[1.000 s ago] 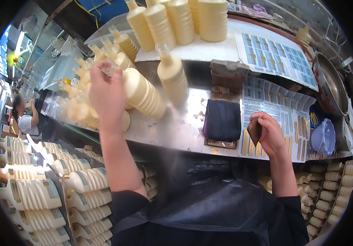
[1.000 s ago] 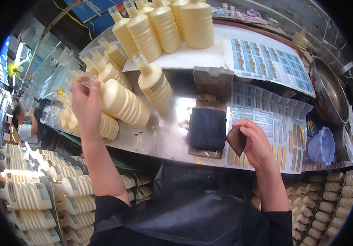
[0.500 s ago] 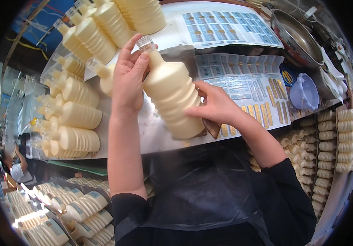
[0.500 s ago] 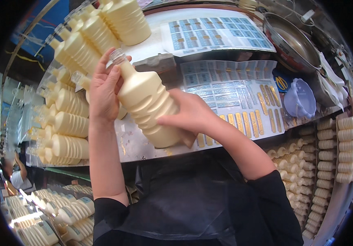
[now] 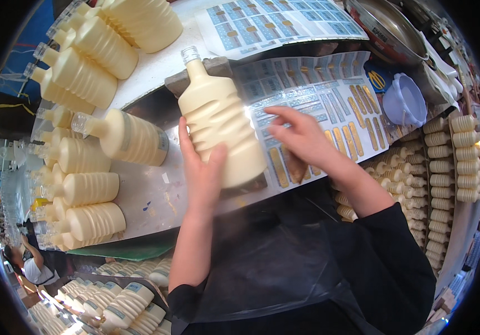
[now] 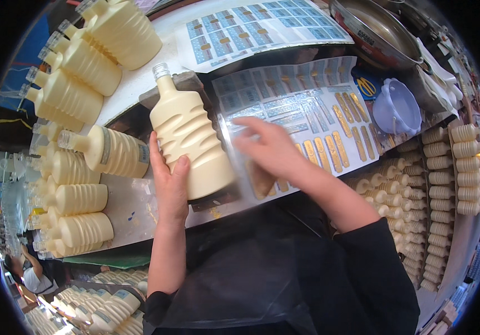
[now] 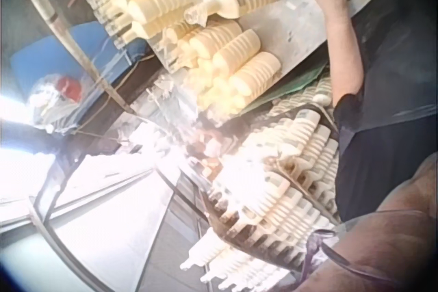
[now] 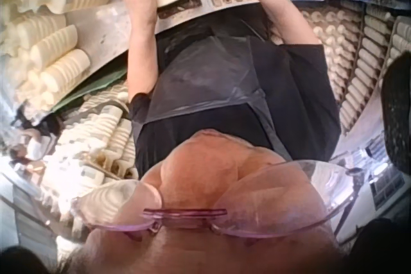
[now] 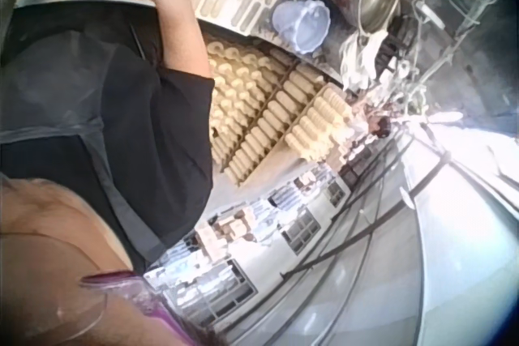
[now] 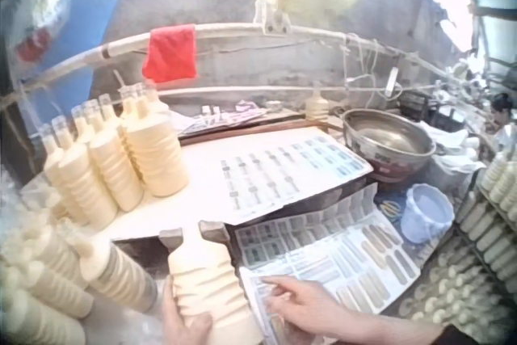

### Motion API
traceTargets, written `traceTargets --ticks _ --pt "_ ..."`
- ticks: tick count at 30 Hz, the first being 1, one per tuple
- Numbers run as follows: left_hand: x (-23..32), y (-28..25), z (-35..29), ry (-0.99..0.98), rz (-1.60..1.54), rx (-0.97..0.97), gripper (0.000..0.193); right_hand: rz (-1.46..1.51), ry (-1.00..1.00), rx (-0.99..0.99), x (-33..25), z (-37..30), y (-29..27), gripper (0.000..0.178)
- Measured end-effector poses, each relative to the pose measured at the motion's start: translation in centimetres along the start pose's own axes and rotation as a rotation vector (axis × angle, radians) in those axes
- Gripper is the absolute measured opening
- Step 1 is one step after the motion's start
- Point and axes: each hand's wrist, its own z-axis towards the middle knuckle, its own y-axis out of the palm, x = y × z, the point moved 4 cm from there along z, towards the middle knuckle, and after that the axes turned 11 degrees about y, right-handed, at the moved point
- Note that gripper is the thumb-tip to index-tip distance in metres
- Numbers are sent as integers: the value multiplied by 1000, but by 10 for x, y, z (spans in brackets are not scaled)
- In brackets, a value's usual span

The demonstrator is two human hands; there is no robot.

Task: The person applies adhesive labels to the necks and bodies of cream-colored plastic bottles. They peel labels from a sheet, position them on each bottle, and smooth them down by hand. Finished bottles are placed on a nearby metal rack.

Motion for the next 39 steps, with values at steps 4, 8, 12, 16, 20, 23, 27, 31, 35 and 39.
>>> traceTargets --ticks 4,8,12,16,20,23,27,31,35,39 --pt "-3 0 0 56 118 -5 93 -381 -186 255 40 -38 -58 20" --pt "1 1 -2 64 107 13 91 -851 -494 225 56 -95 -53 16" --pt "7 -4 -5 165 334 25 85 -842 -496 200 77 -112 -35 31" --pt "33 1 -22 624 918 45 69 -852 -496 205 81 -110 -30 36" --pt "46 30 -62 940 856 -169 43 -953 -531 220 92 -109 -28 21" --pt "37 59 -79 905 778 -406 28 -820 -523 163 91 -105 -31 15" --pt "19 89 -82 844 895 -542 33 -315 -138 116 90 -93 -41 10" --pt "14 112 -75 803 1016 -540 34 85 142 15 71 -90 -37 16" --pt "23 114 -70 805 1040 -488 27 -155 -113 72 38 -104 -34 22" --pt "27 107 -66 826 989 -412 20 -156 -245 75 24 -101 -35 27"
